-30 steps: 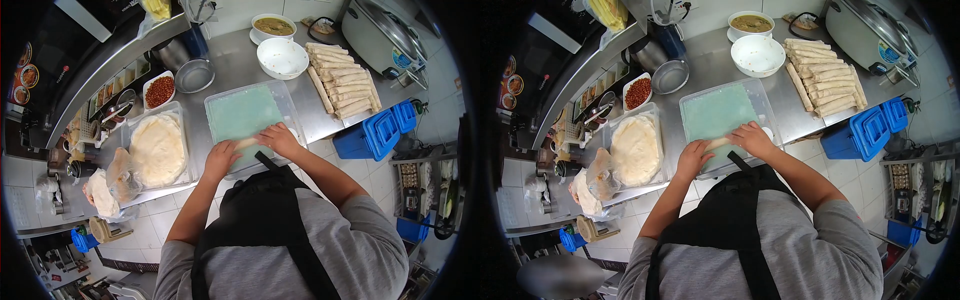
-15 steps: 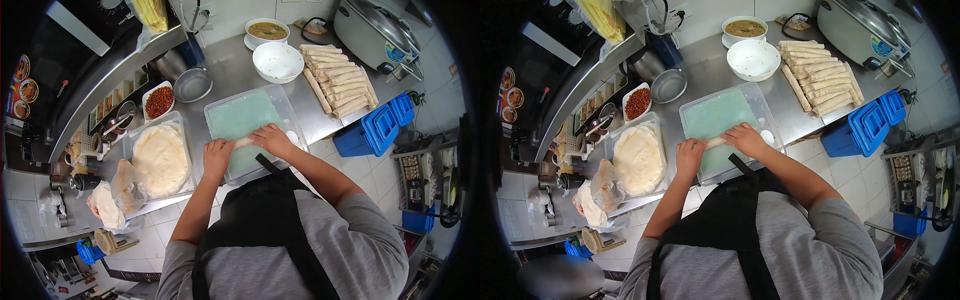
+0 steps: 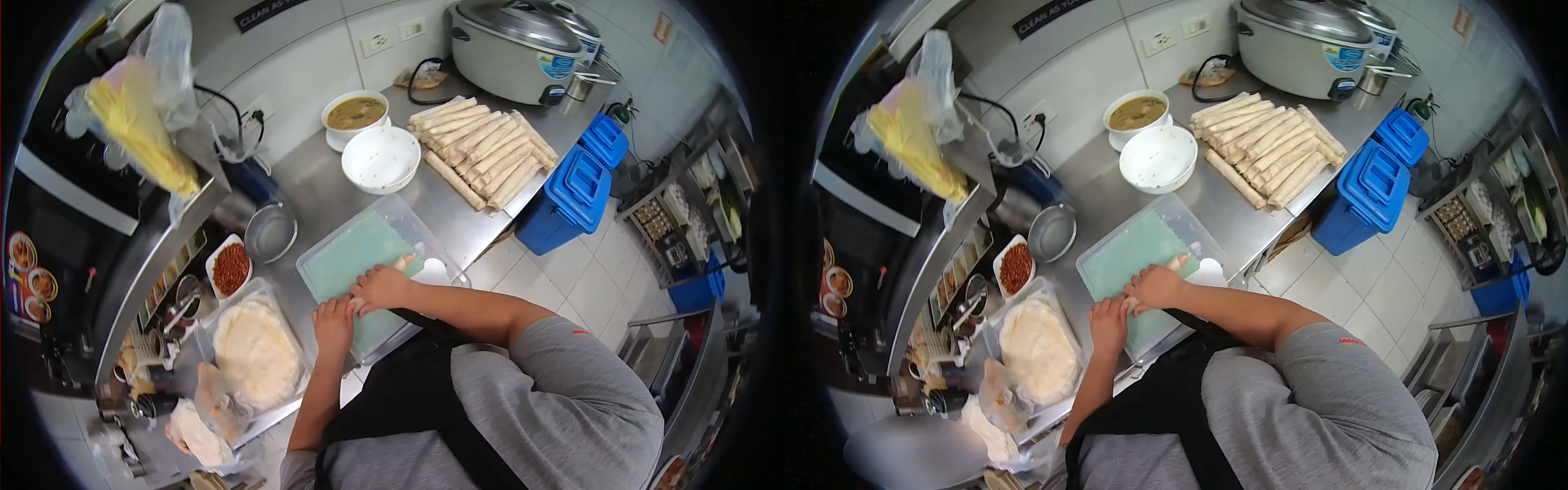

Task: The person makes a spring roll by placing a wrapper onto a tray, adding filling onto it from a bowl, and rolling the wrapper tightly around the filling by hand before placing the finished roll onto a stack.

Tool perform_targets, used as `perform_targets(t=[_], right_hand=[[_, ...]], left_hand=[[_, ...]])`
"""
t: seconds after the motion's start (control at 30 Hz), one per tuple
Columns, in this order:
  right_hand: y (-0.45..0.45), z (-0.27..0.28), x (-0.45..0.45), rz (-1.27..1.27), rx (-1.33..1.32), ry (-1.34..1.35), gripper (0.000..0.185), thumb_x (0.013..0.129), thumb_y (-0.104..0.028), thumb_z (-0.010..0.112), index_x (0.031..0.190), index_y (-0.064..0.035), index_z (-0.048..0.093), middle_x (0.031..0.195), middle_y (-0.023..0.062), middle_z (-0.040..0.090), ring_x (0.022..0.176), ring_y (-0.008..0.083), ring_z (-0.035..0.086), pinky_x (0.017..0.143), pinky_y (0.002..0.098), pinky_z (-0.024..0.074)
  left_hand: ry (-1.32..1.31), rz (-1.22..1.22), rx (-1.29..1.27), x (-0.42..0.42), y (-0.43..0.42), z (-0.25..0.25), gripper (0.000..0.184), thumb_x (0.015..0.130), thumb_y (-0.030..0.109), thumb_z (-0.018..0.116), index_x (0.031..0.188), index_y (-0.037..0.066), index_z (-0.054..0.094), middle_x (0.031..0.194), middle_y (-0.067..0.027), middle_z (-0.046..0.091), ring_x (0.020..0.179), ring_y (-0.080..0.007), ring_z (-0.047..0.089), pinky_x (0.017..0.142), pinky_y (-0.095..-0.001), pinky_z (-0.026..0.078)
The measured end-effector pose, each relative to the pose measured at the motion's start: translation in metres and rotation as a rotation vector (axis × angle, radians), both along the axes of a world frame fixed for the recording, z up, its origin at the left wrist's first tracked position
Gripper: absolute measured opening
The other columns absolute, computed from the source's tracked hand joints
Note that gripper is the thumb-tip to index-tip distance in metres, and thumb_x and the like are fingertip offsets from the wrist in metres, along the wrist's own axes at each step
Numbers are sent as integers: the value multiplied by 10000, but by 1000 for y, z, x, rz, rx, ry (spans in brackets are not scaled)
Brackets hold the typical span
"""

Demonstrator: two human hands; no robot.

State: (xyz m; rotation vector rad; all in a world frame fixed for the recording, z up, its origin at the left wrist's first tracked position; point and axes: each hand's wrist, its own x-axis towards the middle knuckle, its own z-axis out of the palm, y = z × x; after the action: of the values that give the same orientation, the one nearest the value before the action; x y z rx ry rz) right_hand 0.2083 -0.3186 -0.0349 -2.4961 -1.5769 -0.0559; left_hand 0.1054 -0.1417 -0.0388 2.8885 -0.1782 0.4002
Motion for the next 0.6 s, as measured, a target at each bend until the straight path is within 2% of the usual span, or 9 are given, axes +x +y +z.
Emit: perform_targets(t=[0.03, 0.2, 0.23, 0.27, 0.33, 0.37, 0.43, 0.5, 0.6], right_hand=[[-4, 0, 2, 14, 6, 56, 525, 814, -570, 641, 1058, -107, 604, 850, 104, 655, 760, 301, 677, 666, 421, 524], [-47, 27, 11, 44, 2, 436, 465, 817, -445, 721, 1095, -97, 589, 872, 139, 674, 797, 351, 674, 672, 445, 512], [-58, 33, 14, 8, 93, 546, 457, 810, -416, 742, 1093, -90, 590, 869, 143, 677, 800, 356, 670, 671, 441, 504], [-68, 36, 17, -28, 183, 655, 451, 804, -387, 763, 1090, -84, 591, 866, 147, 679, 803, 361, 666, 670, 437, 495], [-83, 52, 27, -11, 290, 694, 407, 835, -384, 746, 1034, -56, 610, 817, 132, 679, 731, 321, 660, 648, 408, 482], [-91, 65, 28, -72, 339, 831, 388, 844, -382, 745, 998, -50, 616, 781, 115, 665, 693, 276, 643, 639, 388, 476], [-100, 101, 28, -145, 419, 1122, 323, 875, -347, 730, 893, -45, 616, 687, 48, 607, 620, 142, 575, 599, 321, 451], [-104, 116, 31, -81, 421, 1276, 272, 885, -302, 714, 884, -53, 604, 677, 26, 585, 602, 128, 557, 580, 307, 438], [-112, 112, 35, 5, 496, 1655, 179, 900, -209, 677, 880, -62, 578, 664, -8, 539, 566, 99, 516, 539, 272, 407]], left_hand=[[26, -57, -21, 0, -4, 11, 403, 855, 421, 667, 1136, 132, 662, 963, -62, 631, 910, -263, 608, 813, -407, 413], [166, -207, -142, 11, -16, 43, 524, 738, 499, 744, 1090, 120, 661, 923, -59, 678, 843, -272, 657, 758, -402, 480], [179, -203, -169, 15, -22, 65, 405, 766, 349, 798, 1047, 92, 661, 878, -47, 678, 812, -230, 670, 737, -365, 514], [177, -200, -164, 20, -24, 77, 405, 766, 349, 798, 1047, 92, 661, 878, -47, 678, 812, -230, 670, 737, -365, 514], [191, -41, -723, 31, -28, 91, 301, 832, 156, 771, 1080, 57, 633, 885, -39, 671, 850, -163, 670, 771, -319, 518], [72, -75, -1195, 41, -35, 84, 272, 887, 34, 677, 1145, 27, 592, 906, -47, 660, 898, -138, 658, 801, -291, 517], [79, -23, -1347, 50, -81, 109, 280, 919, 46, 636, 1187, 42, 558, 905, -44, 642, 910, -141, 643, 828, -296, 521], [59, 39, -1501, 63, -119, 135, 288, 950, 57, 595, 1229, 56, 524, 904, -42, 625, 923, -145, 627, 855, -301, 525], [281, -51, -1572, 86, -148, 153, 157, 965, 94, 609, 1106, 57, 552, 807, -28, 585, 763, -122, 603, 734, -281, 525]])
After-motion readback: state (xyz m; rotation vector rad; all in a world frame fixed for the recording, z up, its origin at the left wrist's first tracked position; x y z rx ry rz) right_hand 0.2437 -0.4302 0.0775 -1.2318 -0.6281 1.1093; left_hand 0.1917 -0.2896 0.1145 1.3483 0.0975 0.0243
